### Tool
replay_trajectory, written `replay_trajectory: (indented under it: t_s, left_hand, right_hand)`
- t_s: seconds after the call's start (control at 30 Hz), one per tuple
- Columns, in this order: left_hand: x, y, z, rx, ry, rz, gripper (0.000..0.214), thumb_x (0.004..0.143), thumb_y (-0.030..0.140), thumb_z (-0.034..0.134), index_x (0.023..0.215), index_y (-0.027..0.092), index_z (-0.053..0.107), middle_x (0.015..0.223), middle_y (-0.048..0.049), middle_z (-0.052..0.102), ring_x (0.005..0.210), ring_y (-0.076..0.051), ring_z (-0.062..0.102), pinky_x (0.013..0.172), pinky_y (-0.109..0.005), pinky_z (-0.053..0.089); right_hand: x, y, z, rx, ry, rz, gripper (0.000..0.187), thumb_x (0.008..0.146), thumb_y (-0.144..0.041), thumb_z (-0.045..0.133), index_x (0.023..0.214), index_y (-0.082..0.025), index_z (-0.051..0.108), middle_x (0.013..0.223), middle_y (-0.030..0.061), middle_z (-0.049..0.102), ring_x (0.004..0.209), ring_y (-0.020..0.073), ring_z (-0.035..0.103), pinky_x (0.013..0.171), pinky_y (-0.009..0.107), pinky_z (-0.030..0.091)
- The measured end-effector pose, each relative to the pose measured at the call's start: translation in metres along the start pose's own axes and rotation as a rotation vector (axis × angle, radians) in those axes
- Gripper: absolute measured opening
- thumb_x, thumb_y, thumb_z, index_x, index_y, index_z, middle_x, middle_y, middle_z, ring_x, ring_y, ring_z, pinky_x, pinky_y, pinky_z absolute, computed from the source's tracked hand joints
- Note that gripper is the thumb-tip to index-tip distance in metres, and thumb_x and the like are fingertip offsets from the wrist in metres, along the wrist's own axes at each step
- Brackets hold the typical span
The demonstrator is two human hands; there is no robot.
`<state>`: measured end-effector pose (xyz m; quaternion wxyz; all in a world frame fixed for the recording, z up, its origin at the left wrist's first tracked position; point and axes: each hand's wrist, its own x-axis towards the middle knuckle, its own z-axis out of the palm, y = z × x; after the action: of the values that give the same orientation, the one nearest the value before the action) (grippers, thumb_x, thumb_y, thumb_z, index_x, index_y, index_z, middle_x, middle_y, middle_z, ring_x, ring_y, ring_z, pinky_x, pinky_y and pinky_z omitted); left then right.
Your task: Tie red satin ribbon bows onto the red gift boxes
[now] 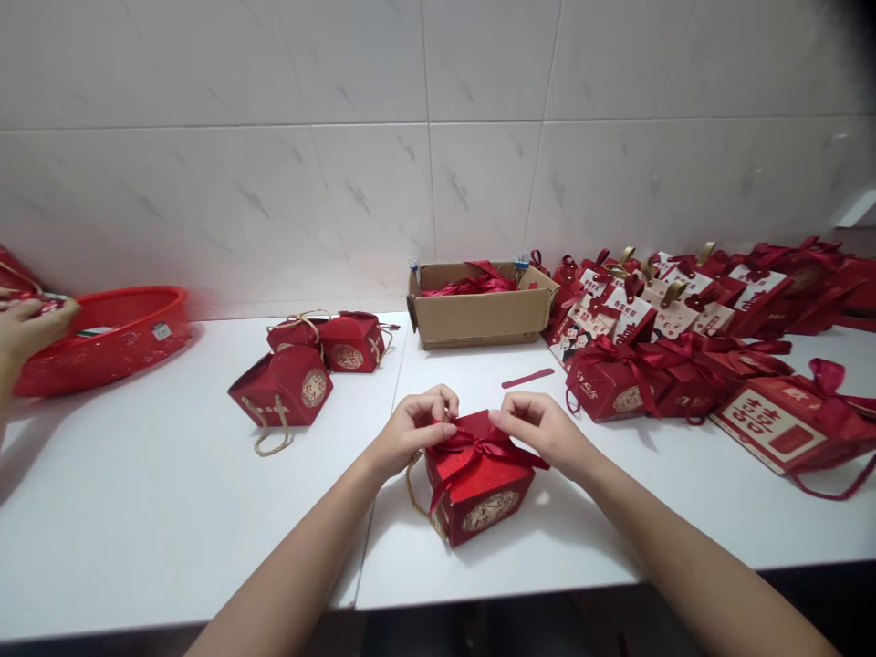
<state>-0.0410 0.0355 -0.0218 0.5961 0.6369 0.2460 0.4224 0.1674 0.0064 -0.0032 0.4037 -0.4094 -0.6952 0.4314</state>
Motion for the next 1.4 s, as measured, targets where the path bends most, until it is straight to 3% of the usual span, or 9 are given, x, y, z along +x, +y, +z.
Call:
replay_trajectory:
  t_s: [0.1, 0.17, 0.27, 0.33, 0.57, 0.8, 1.0, 1.17, 1.4]
  left_hand:
    - [0.002, -0.001, 0.001, -0.052, 0.026, 0.018, 0.030, 0.067, 0.029, 0.069, 0.057, 0.014, 0.046, 0.091, -0.0052, 0.051, 0.076, -0.013, 0.047, 0.067, -0.025, 0.037]
    - [0.003, -0.003, 0.003, -0.080, 0.059, 0.013, 0.026, 0.070, 0.033, 0.065, 0.061, 0.014, 0.051, 0.088, -0.0053, 0.053, 0.076, -0.014, 0.048, 0.068, -0.025, 0.037]
    - [0.004, -0.008, 0.007, -0.097, 0.078, -0.005, 0.026, 0.073, 0.039, 0.060, 0.070, 0.014, 0.056, 0.084, -0.0054, 0.054, 0.076, -0.016, 0.051, 0.069, -0.026, 0.039]
    - [0.004, -0.011, 0.009, -0.071, 0.125, 0.009, 0.030, 0.076, 0.044, 0.055, 0.079, 0.015, 0.057, 0.081, -0.0050, 0.056, 0.075, -0.016, 0.052, 0.067, -0.026, 0.039]
    - [0.009, -0.007, 0.000, 0.190, 0.530, 0.073, 0.029, 0.081, 0.046, 0.053, 0.078, 0.017, 0.056, 0.073, -0.0009, 0.055, 0.071, -0.014, 0.052, 0.064, -0.025, 0.037]
    - [0.010, -0.022, 0.024, -0.145, 0.243, -0.098, 0.034, 0.078, 0.043, 0.059, 0.104, 0.020, 0.056, 0.102, -0.0075, 0.061, 0.089, -0.020, 0.060, 0.078, -0.034, 0.047]
    - [0.008, -0.029, 0.024, -0.112, 0.274, -0.117, 0.038, 0.072, 0.044, 0.066, 0.100, 0.021, 0.056, 0.103, -0.0071, 0.059, 0.092, -0.021, 0.059, 0.077, -0.033, 0.048]
    - [0.007, -0.028, 0.022, -0.058, 0.243, -0.117, 0.037, 0.081, 0.052, 0.052, 0.104, 0.023, 0.052, 0.104, -0.0063, 0.059, 0.092, -0.020, 0.058, 0.077, -0.032, 0.046]
    - [0.007, -0.027, 0.014, 0.371, 0.349, -0.004, 0.042, 0.088, 0.050, 0.038, 0.116, 0.020, 0.044, 0.118, -0.0108, 0.050, 0.106, -0.021, 0.049, 0.091, -0.036, 0.037]
  right_hand:
    - [0.004, 0.005, -0.019, 0.013, -0.003, -0.054, 0.039, 0.082, -0.053, 0.051, 0.098, -0.017, 0.054, 0.070, -0.0015, 0.049, 0.060, 0.0104, 0.045, 0.057, 0.023, 0.037]
    - [0.004, 0.012, -0.035, -0.016, -0.163, -0.092, 0.070, 0.074, -0.056, 0.060, 0.131, -0.022, 0.038, 0.098, 0.0059, 0.057, 0.086, 0.0163, 0.055, 0.074, 0.028, 0.044]
    - [0.000, 0.023, -0.049, -0.087, -0.522, -0.097, 0.114, 0.054, -0.049, 0.079, 0.145, -0.029, 0.014, 0.145, 0.0110, 0.030, 0.131, 0.0266, 0.032, 0.104, 0.037, 0.032]
    - [-0.005, 0.029, -0.045, -0.111, -0.558, -0.074, 0.115, 0.055, -0.042, 0.081, 0.146, -0.030, 0.012, 0.151, 0.0090, 0.019, 0.137, 0.0265, 0.022, 0.110, 0.039, 0.023]
    - [-0.022, 0.034, -0.019, -0.113, -0.170, -0.043, 0.104, 0.056, -0.035, 0.082, 0.142, -0.031, 0.022, 0.147, 0.0098, 0.026, 0.133, 0.0283, 0.032, 0.108, 0.043, 0.030]
    - [-0.017, 0.048, -0.014, -0.074, 0.067, -0.045, 0.095, 0.056, -0.035, 0.081, 0.137, -0.028, 0.032, 0.141, 0.0117, 0.034, 0.127, 0.0284, 0.040, 0.104, 0.042, 0.036]
    - [-0.017, 0.055, -0.005, 0.010, 0.082, -0.006, 0.100, 0.058, -0.036, 0.080, 0.140, -0.027, 0.023, 0.140, 0.0123, 0.035, 0.125, 0.0278, 0.042, 0.102, 0.040, 0.039]
    - [-0.020, 0.051, -0.008, -0.096, 0.151, -0.087, 0.089, 0.061, -0.038, 0.078, 0.135, -0.027, 0.030, 0.139, 0.0118, 0.035, 0.126, 0.0273, 0.040, 0.104, 0.040, 0.035]
    - [-0.090, 0.042, -0.040, -0.077, 0.457, -0.036, 0.081, 0.065, -0.042, 0.072, 0.133, -0.026, 0.032, 0.128, 0.0134, 0.047, 0.107, 0.0279, 0.056, 0.087, 0.037, 0.050]
